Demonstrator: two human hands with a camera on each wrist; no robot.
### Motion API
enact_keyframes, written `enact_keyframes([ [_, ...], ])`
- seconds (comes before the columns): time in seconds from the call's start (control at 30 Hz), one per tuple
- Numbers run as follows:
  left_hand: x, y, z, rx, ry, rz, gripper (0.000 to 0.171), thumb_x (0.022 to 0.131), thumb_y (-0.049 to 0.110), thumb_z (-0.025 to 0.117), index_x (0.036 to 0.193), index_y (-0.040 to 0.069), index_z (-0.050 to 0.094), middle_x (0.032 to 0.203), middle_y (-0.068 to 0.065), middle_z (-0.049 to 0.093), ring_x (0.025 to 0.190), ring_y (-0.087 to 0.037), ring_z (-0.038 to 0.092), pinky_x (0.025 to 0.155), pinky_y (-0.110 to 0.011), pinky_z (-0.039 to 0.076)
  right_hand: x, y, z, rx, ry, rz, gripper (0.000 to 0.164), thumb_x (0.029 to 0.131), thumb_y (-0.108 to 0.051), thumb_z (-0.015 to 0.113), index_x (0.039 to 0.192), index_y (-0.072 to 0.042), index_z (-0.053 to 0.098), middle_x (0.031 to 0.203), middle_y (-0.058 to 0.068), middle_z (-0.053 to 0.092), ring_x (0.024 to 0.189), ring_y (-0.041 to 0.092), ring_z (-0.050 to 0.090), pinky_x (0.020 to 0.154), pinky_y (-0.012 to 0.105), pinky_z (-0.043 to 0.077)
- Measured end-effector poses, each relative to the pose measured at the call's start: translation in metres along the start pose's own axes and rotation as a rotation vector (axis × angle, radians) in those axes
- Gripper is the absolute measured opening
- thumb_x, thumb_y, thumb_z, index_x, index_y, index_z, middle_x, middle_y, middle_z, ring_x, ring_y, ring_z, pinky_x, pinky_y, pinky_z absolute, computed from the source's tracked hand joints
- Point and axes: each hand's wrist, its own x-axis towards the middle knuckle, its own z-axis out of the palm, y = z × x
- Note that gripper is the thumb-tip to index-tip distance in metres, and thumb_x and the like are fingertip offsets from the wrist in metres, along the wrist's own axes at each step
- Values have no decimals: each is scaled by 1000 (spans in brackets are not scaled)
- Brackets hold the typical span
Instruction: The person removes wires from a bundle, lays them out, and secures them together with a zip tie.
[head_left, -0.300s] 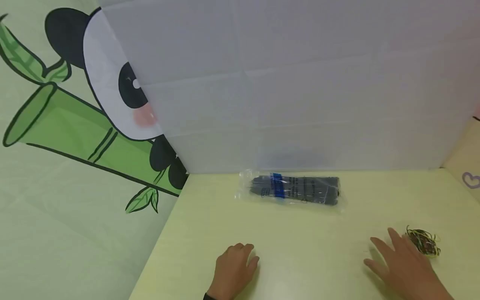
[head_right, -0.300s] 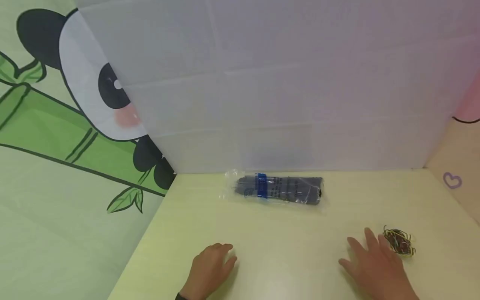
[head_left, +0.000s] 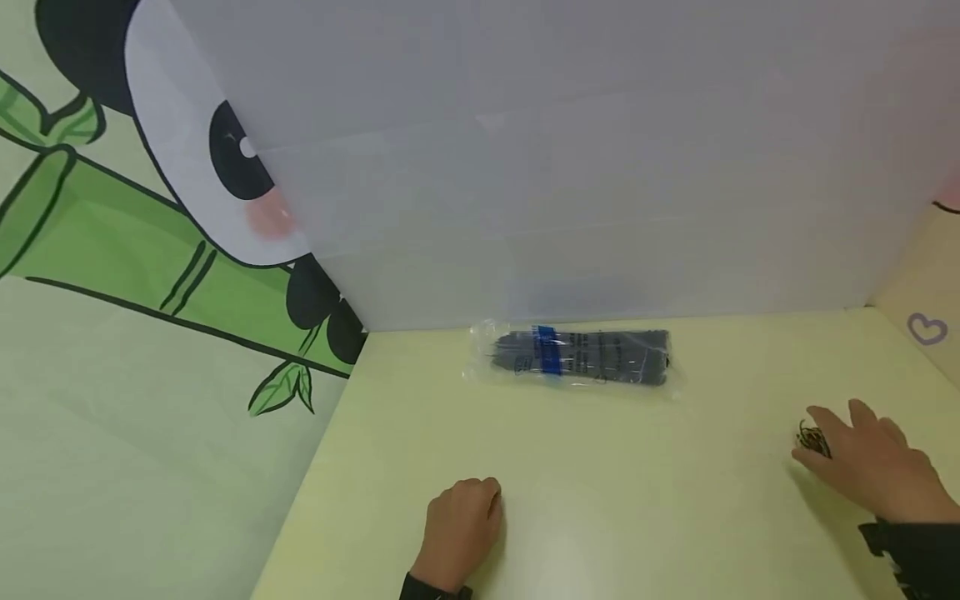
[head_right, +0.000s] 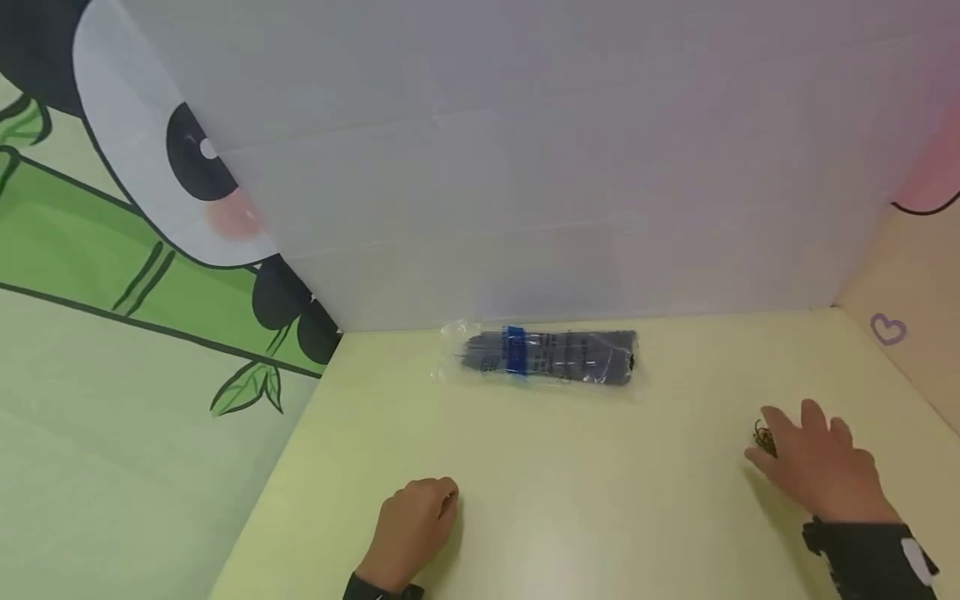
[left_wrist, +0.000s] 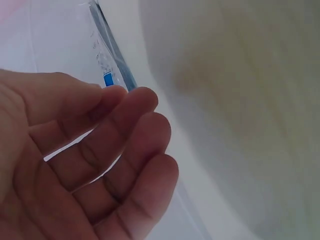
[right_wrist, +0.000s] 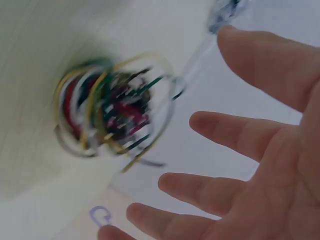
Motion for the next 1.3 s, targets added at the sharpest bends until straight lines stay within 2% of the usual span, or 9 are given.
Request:
enact_keyframes([
  [0.13,0,-2,2,11,4,-14,34,88,12,64,60,19,48,51,10,34,47,-5,22,39,-21,18,19,18,3,76,-85,-36,109,85,-80,40,145,9,25,134,52,18,109,73,30,81,73,35],
  [0.27,0,-1,5,10,-13,-2,31,89,13,63,61,19,51,52,10,36,47,-5,24,39,-21,19,26,24,12,117,-103,-114,71,90,-37,67,134,12,39,118,43,43,100,58,46,78,61,44],
  [0.4,3,1,5,11,-23,12,29,89,13,63,63,19,54,52,9,37,47,-5,24,40,-21,18,25,12,13,101,-66,-168,52,84,-14,73,124,12,50,104,30,57,93,48,54,77,55,47],
  [0.6,16,12,0,-70,-47,80,17,90,12,64,75,19,69,61,10,56,50,-2,34,42,-19,26,23,-45,8,214,-49,-288,50,86,-19,72,129,2,56,120,24,61,108,45,58,86,52,51],
  [0.83,56,44,-4,-250,-104,267,14,93,15,63,92,19,76,83,9,73,64,4,56,53,-12,38,23,-119,0,368,-51,-406,47,89,-21,71,133,-9,58,131,13,62,123,38,57,94,48,51],
  [0.97,75,66,-2,-333,-150,357,17,96,25,62,107,20,74,89,11,74,73,6,61,60,-9,43,25,-148,2,394,-70,-457,45,88,-22,72,130,-11,60,125,6,64,116,28,61,91,40,52],
  [1.07,83,80,-1,-282,-100,464,21,95,25,65,114,21,72,93,10,74,77,4,64,63,-8,44,26,-161,7,397,-85,-491,39,88,-22,72,125,-15,62,115,-1,64,102,16,61,82,31,52],
  [1.2,87,88,2,-77,44,604,22,93,23,68,115,27,71,94,11,73,78,0,66,59,-8,43,27,-167,11,418,-94,-533,35,88,-20,72,121,-23,63,111,-8,62,96,7,56,77,25,49],
  [1.3,90,90,9,39,113,646,14,92,23,69,104,29,73,85,12,70,71,-2,63,54,-12,42,28,-166,14,413,-77,-555,35,88,-19,73,120,-26,62,112,-10,62,98,7,58,78,26,50],
])
